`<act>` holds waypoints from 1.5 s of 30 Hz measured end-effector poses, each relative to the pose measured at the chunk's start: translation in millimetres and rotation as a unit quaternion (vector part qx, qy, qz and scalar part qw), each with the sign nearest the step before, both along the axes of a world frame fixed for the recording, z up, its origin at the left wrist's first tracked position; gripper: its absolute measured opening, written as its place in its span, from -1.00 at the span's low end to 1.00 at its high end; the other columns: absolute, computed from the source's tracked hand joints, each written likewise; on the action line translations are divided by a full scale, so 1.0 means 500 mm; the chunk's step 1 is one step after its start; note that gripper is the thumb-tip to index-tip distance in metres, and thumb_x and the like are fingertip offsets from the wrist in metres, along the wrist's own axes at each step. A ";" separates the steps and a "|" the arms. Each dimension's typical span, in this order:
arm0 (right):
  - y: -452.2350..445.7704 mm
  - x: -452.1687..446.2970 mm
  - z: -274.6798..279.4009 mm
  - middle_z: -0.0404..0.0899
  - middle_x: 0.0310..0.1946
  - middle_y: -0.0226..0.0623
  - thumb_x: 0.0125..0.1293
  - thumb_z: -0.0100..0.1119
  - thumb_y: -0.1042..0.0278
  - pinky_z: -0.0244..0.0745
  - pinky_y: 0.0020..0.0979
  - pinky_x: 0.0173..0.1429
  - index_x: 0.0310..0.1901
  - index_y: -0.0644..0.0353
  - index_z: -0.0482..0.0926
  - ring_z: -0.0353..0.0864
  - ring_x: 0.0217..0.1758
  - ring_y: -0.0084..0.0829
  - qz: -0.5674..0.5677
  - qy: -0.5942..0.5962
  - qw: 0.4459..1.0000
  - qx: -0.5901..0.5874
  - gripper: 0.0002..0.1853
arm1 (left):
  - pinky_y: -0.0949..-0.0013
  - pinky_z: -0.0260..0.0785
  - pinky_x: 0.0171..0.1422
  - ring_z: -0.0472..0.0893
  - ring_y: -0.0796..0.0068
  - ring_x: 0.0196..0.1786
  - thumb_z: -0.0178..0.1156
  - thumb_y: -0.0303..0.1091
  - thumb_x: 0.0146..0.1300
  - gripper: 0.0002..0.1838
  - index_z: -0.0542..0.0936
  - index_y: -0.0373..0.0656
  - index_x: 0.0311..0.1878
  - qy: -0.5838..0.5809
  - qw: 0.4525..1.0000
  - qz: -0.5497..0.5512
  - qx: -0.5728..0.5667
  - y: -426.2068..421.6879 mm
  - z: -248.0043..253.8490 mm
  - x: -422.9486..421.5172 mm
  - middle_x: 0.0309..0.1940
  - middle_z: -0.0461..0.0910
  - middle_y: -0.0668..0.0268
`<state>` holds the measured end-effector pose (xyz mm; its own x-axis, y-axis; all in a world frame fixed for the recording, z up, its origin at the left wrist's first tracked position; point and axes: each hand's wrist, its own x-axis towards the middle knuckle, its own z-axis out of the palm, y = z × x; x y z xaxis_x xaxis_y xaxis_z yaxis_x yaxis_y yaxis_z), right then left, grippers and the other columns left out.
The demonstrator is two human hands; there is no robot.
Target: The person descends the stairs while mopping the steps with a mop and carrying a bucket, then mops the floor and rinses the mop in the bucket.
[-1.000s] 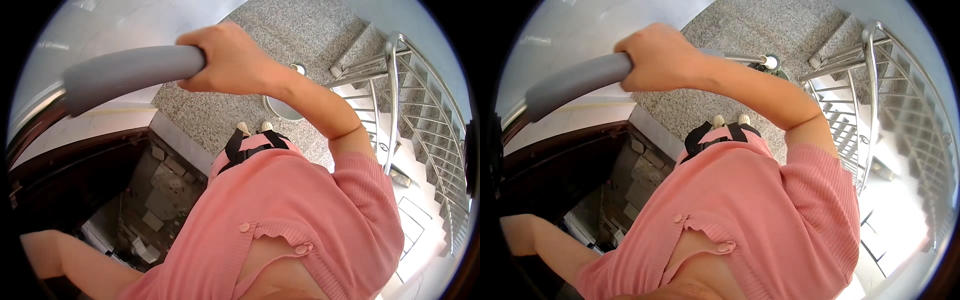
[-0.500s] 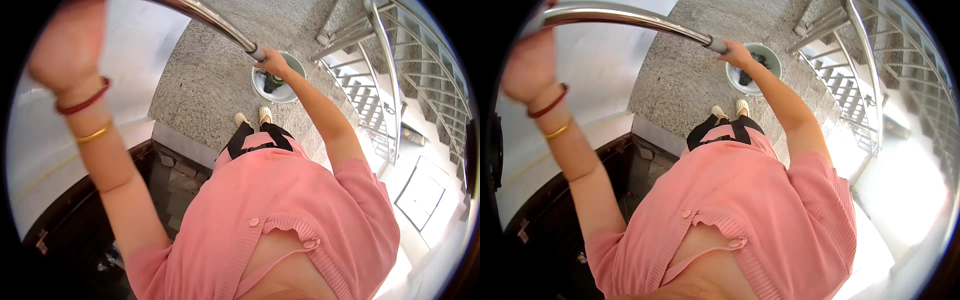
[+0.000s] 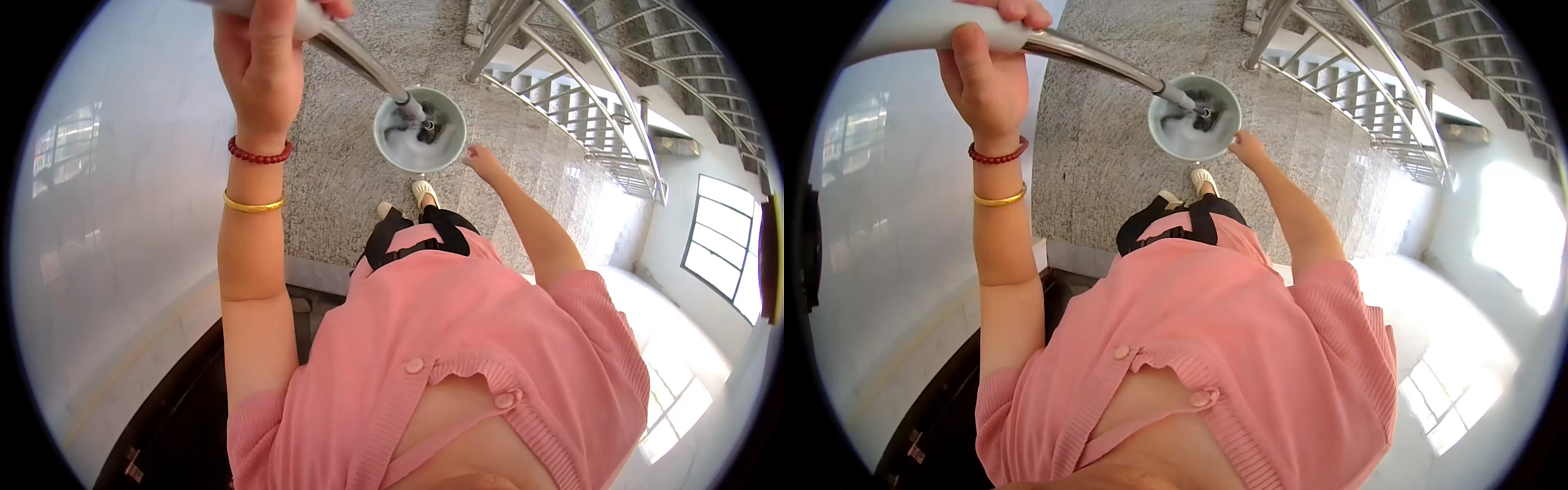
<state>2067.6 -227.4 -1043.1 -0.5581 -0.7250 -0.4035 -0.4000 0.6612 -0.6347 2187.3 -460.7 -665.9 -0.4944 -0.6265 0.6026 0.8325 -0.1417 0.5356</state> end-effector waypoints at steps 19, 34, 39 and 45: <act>0.231 0.223 0.073 0.53 -0.43 -0.30 0.03 0.06 0.21 0.37 -0.51 -0.37 -0.19 0.21 0.47 0.51 -0.43 -0.54 -0.410 -0.113 0.904 0.030 -0.67 | 0.48 0.07 -0.50 0.13 0.59 -0.71 -0.10 -0.32 0.15 -0.67 0.15 -0.11 -0.70 -0.205 0.961 -0.111 -0.149 -0.131 -0.035 -0.053 -0.84 0.13 0.37; 0.316 0.351 0.105 0.54 -0.49 -0.25 0.00 0.08 0.20 0.40 -0.49 -0.39 -0.23 0.26 0.49 0.54 -0.49 -0.51 -0.535 -0.112 0.837 0.037 -0.66 | 0.53 0.01 -0.63 0.17 0.60 -0.74 -0.05 -0.40 0.09 -0.74 0.28 -0.15 -0.71 -0.183 0.939 -0.228 -0.181 -0.102 -0.048 -0.174 -0.84 0.20 0.37; 0.342 0.362 0.086 0.55 -0.47 -0.27 0.01 0.07 0.19 0.39 -0.48 -0.34 -0.22 0.25 0.48 0.53 -0.47 -0.51 -0.525 -0.104 0.844 0.020 -0.66 | 0.53 0.19 -0.58 0.32 0.60 -0.72 0.12 -0.45 0.03 -0.74 0.31 -0.15 -0.69 -0.279 0.938 -0.193 -0.068 -0.066 -0.268 -0.153 -0.81 0.30 0.38; 0.260 0.287 0.155 0.54 -0.36 -0.25 0.04 0.05 0.20 0.37 -0.47 -0.22 -0.17 0.25 0.45 0.52 -0.33 -0.46 -0.473 -0.089 0.876 -0.019 -0.65 | 0.53 0.18 -0.58 0.30 0.59 -0.72 0.09 -0.49 0.03 -0.76 0.31 -0.17 -0.70 -0.282 0.933 -0.211 -0.080 -0.058 -0.274 -0.131 -0.81 0.29 0.37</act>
